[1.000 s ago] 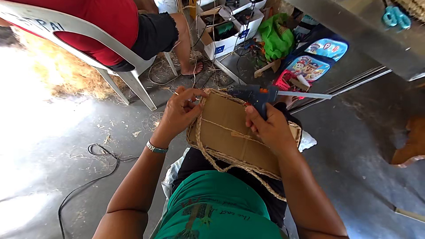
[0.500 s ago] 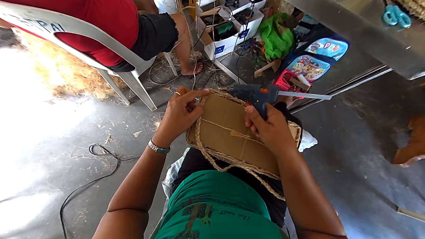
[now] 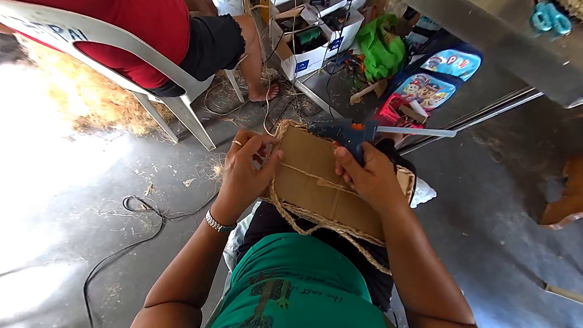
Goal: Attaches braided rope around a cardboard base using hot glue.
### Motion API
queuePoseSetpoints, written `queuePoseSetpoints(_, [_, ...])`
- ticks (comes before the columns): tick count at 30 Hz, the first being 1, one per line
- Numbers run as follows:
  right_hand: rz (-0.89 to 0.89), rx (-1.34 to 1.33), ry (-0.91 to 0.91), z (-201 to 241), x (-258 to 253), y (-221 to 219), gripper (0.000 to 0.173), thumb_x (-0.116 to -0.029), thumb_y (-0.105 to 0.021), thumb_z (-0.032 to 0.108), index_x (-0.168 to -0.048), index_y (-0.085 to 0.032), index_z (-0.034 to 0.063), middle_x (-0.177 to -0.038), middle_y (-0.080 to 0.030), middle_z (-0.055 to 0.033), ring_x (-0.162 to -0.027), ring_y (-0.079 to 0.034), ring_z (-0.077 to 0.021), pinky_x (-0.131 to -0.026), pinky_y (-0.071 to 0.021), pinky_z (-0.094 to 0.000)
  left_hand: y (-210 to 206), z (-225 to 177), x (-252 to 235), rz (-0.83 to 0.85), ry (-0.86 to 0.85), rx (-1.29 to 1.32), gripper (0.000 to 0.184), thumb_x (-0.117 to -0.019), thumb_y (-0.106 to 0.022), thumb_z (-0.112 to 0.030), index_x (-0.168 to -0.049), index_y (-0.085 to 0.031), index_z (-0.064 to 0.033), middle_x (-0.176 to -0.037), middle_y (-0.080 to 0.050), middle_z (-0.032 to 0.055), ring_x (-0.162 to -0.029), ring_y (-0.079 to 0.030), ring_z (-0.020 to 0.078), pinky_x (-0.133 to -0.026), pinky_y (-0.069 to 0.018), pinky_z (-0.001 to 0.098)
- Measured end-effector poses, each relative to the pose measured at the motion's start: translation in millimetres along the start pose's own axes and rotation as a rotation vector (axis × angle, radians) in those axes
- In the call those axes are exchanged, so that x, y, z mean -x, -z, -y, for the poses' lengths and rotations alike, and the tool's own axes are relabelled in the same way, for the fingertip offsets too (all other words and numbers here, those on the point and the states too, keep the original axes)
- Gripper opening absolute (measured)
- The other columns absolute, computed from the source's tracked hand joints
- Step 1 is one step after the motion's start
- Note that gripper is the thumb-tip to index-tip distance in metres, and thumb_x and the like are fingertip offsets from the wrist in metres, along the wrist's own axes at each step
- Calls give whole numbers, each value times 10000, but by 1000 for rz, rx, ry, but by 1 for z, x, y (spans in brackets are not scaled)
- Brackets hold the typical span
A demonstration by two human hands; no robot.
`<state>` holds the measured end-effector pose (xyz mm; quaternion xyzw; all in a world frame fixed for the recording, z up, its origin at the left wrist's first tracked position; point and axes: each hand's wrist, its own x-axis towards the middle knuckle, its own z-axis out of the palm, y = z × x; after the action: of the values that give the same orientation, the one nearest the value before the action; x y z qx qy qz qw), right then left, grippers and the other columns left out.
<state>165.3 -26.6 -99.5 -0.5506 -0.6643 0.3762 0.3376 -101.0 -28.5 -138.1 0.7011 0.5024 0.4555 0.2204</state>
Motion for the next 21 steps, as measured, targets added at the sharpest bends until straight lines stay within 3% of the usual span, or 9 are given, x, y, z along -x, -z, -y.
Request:
queuePoseSetpoints(3, [1,13,13,0,0,0,376,-1052,-533,486,-1046,-613,119,-725,-637,28,-518,-562,-76,-454,-481,-241,4,-6,9,59,31,-106,414,-934,-700,-254,-1330,-656,-143,-1139,-580,68,-887,-604,115,-722,-539,269])
queuePoseSetpoints(5, [4,23,25,0,1,-1,379,-1053,-530,487,-1046,-615,117,-727,-638,27,-519,-562,-76,-454,-481,-243,6,-7,12,73,34,-151,437,-931,-666,-220,-1364,-649,-157,-1131,-575,66,-883,-591,110,-726,-528,265])
queuePoseSetpoints(12, [-1,44,27,1,2,0,396,-1054,-525,493,-1061,-616,108,-733,-644,26,-534,-570,-71,-463,-480,-238,14,-12,2,110,-53,-214,377,-939,-592,-103,-1302,-692,-99,-1065,-579,78,-803,-579,103,-672,-520,236])
queuePoseSetpoints(21, [55,184,151,4,1,1,378,-1045,-542,490,-1068,-625,123,-711,-621,43,-556,-579,-47,-492,-501,-240,18,-14,5,142,6,-199,387,-976,-595,-141,-1359,-650,-133,-1104,-611,77,-845,-634,107,-701,-567,258])
